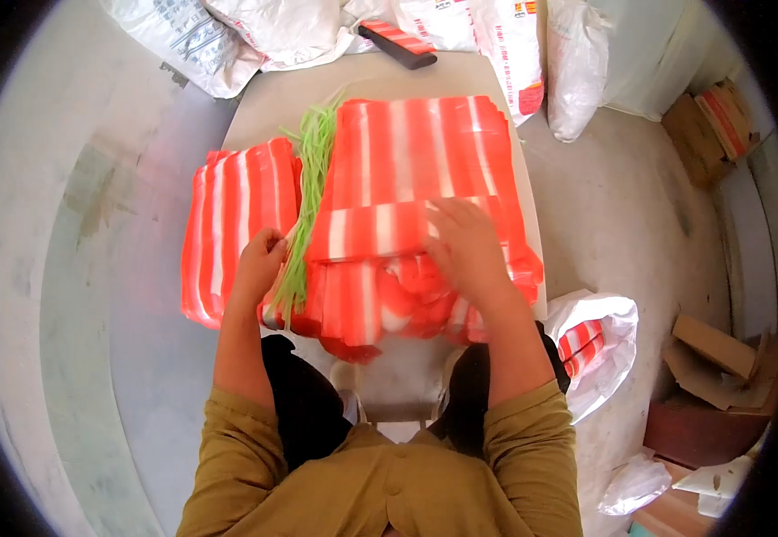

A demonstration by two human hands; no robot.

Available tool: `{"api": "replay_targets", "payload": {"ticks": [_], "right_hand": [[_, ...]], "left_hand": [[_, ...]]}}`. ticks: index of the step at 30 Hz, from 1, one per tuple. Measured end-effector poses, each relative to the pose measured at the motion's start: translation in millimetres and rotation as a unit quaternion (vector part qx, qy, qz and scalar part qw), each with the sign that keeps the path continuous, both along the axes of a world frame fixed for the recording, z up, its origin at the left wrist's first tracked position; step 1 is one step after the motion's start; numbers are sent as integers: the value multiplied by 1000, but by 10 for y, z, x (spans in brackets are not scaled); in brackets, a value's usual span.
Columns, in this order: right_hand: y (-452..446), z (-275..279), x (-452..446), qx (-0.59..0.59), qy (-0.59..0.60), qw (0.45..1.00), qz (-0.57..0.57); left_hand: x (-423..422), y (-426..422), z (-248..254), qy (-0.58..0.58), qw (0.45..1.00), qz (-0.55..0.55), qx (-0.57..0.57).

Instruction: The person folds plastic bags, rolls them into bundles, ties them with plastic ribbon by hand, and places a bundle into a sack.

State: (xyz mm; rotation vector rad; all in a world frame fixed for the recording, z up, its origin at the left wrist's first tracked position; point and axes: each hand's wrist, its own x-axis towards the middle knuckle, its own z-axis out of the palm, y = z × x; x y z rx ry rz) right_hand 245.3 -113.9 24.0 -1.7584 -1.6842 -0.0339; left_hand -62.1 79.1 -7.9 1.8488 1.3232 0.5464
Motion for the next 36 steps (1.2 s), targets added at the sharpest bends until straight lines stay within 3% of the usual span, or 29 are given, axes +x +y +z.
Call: {"api": "replay_targets", "payload": {"ticks": [3, 5, 7, 9, 10, 13, 14, 17, 18, 19, 21, 25, 34, 36], "right_hand": [[-9, 45, -215, -36, 57, 995, 73], [-11, 101, -477, -70, 145, 978, 136], [-22, 104, -670, -89, 269, 939, 196], [-74, 304, -647, -178, 289, 918, 207], [-91, 376, -622, -221, 298, 904, 213], [-86, 203, -401, -96, 247, 952, 151], [-133, 206, -299, -112, 293, 946, 79], [-139, 225, -16, 0, 154, 987, -52], [-144, 163, 70, 52, 111, 990, -70], [-145, 124, 123, 104, 68, 988, -87], [-147, 111, 169, 121, 46, 987, -95], [-165, 45, 230, 89, 56, 988, -110], [-241, -48, 354, -17, 94, 988, -118], [-245, -99, 375, -17, 88, 989, -121]], "left_hand": [[175, -259, 288, -145, 971, -107, -158], [301, -549, 440, -178, 941, -209, -200], [361, -653, 484, -212, 892, -321, -236], [376, -659, 498, -246, 823, -440, -262], [386, -690, 529, -290, 815, -439, -243], [325, -576, 435, -395, 795, -296, -353], [377, -558, 412, -421, 804, -237, -346], [596, -491, 384, -391, 867, -187, -245], [720, -529, 352, -324, 917, -160, -171], [836, -582, 354, -243, 951, -186, -43], [1057, -682, 375, -69, 948, -224, 216], [1306, -792, 286, 65, 907, -251, 334], [1492, -829, 290, 145, 908, -238, 312], [1500, -812, 240, 120, 896, -236, 356]]}}
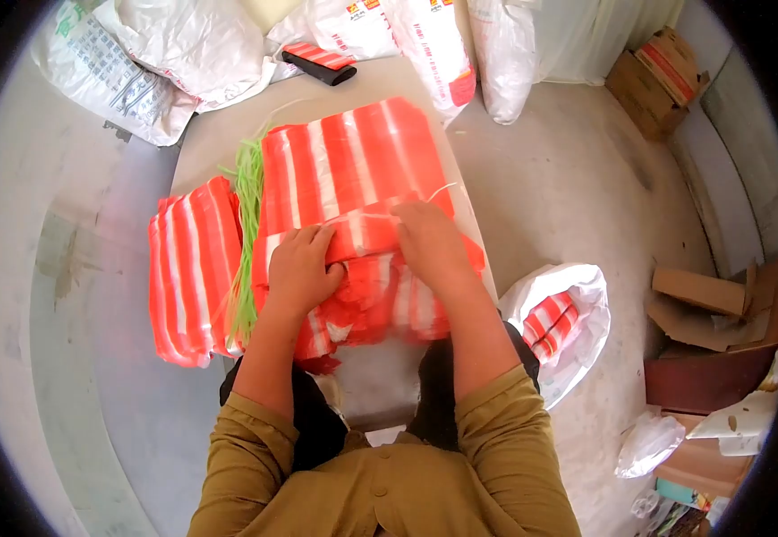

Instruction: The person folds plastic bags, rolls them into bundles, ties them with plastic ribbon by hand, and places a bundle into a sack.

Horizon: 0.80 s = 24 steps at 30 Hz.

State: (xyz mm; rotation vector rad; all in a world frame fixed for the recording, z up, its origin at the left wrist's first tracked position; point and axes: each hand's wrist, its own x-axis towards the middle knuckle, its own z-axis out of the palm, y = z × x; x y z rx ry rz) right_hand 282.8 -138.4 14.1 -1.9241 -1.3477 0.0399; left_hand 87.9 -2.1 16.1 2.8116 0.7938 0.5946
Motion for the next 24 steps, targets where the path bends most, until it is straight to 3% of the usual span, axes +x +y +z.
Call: {"api": "replay_targets", "payload": {"ticks": [4, 10, 16, 24], "right_hand": [[1, -19, 11, -11, -1, 1000, -8], [0, 94, -32, -65, -78, 992, 68], [32, 54, -82, -55, -147, 983, 93], [67, 96, -125, -90, -135, 983, 92]], "left_hand": [[-16, 27, -15, -46, 999, -17, 20], [-100, 95, 77, 21, 999, -29, -22], [-110, 105, 28, 4, 999, -40, 2], [-56, 119, -87, -48, 996, -34, 66]]}}
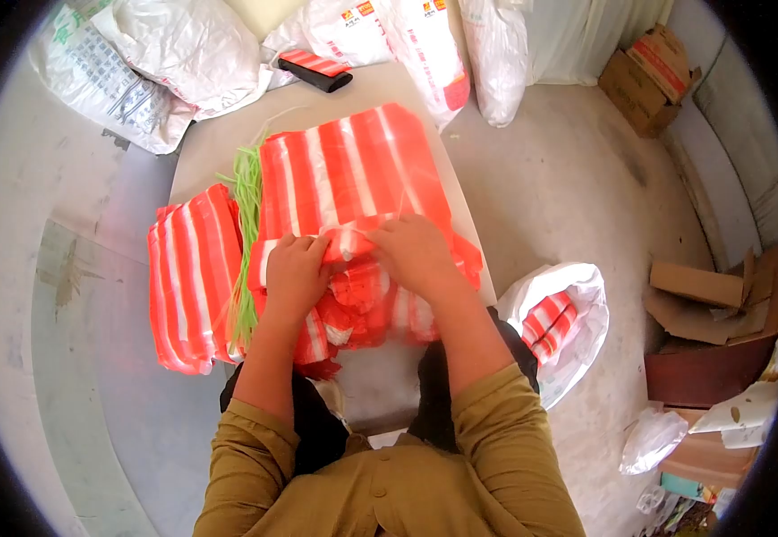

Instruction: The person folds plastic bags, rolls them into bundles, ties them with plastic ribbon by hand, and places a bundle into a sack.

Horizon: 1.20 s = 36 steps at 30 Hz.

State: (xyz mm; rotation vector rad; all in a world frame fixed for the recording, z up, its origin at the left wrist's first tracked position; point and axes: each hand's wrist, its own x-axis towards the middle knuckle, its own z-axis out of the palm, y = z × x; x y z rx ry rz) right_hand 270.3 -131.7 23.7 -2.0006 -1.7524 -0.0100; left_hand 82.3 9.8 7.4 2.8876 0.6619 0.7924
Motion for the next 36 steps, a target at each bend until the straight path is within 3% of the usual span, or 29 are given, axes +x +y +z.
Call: {"api": "replay_targets", "payload": {"ticks": [1, 4, 7, 10, 11, 13, 17, 19, 21, 22, 25, 28, 30, 31, 34, 36], "right_hand": [[-16, 34, -4, -3, 10, 1000, 8], [-56, 35, 84, -3, 219, 976, -10], [-105, -31, 246, 23, 461, 887, -23], [-172, 110, 285, -41, 559, 826, -49], [-175, 50, 324, -29, 558, 829, 5], [-166, -54, 372, -7, 550, 827, 115], [-113, -4, 195, -66, 474, 876, 56], [-102, 29, 201, -105, 450, 886, 48], [-117, 56, 172, -71, 491, 868, 24], [-120, 72, 154, -55, 511, 858, 13], [-102, 140, 115, -44, 314, 948, 25], [-65, 71, 15, 2, 167, 986, 24], [-50, 79, -23, 29, 141, 989, 28], [-35, 80, -43, 42, 128, 990, 32], [32, 58, -145, 150, 140, 978, 40], [106, 111, -238, 170, 212, 957, 105]], "left_hand": [[-2, 4, -8, 3, 1000, 1, 9], [-67, 55, 42, 24, 999, -12, 34], [-233, -12, 323, 3, 996, -67, -67], [-426, -17, 549, 15, 977, -70, -200], [-462, -56, 698, 22, 940, -23, -339], [-529, -140, 1017, 33, 802, 75, -591], [-619, -7, 619, -162, 691, -23, -704], [-561, 36, 377, -177, 646, -4, -743], [-487, 14, 220, -192, 597, 15, -779], [-461, -43, 215, -187, 610, 28, -769], [-441, -39, 133, -111, 711, 27, -693], [-472, -26, 253, -22, 826, 84, -558], [-492, -18, 425, 105, 885, 164, -423], [-512, -11, 464, 167, 900, 202, -349], [-612, 23, 367, 129, 921, 196, -311], [-670, 52, 386, 101, 913, 187, -349]]}}
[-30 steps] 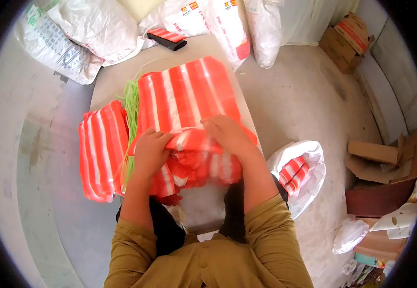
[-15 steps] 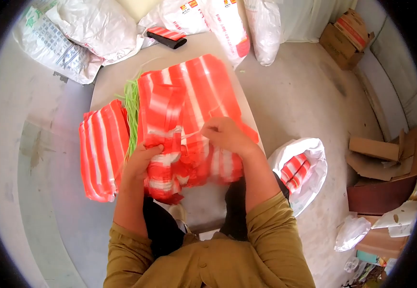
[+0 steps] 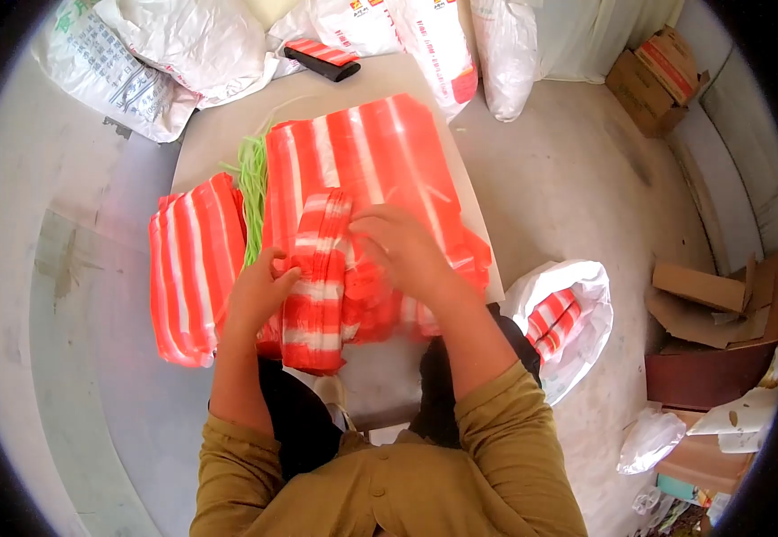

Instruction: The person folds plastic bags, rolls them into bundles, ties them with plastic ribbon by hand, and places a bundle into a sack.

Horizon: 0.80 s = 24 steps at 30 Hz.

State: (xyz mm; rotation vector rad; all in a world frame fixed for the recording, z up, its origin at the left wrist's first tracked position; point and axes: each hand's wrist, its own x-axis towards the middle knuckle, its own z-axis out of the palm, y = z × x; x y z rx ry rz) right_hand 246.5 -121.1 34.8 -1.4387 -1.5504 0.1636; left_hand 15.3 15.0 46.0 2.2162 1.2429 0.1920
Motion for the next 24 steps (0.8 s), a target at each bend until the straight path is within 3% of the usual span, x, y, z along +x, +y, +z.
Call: {"api": "replay_targets", "payload": {"ticks": [4, 7, 13, 19, 24], "right_hand": [[144, 24, -346, -12, 42, 997, 62], [282, -163, -574, 3, 24, 999, 48], [427, -253, -788, 8, -44, 999, 20], [532, -333, -845, -28, 34, 998, 44], [495, -263, -782, -40, -10, 994, 97]], "left_hand": [[-178, 157, -118, -145, 981, -8, -129], [-217, 183, -176, -262, 948, -28, -178], [-176, 29, -56, -314, 938, -55, -137], [-79, -88, -107, -373, 919, -101, -78], [-129, 49, -64, -376, 897, -128, -191]]}}
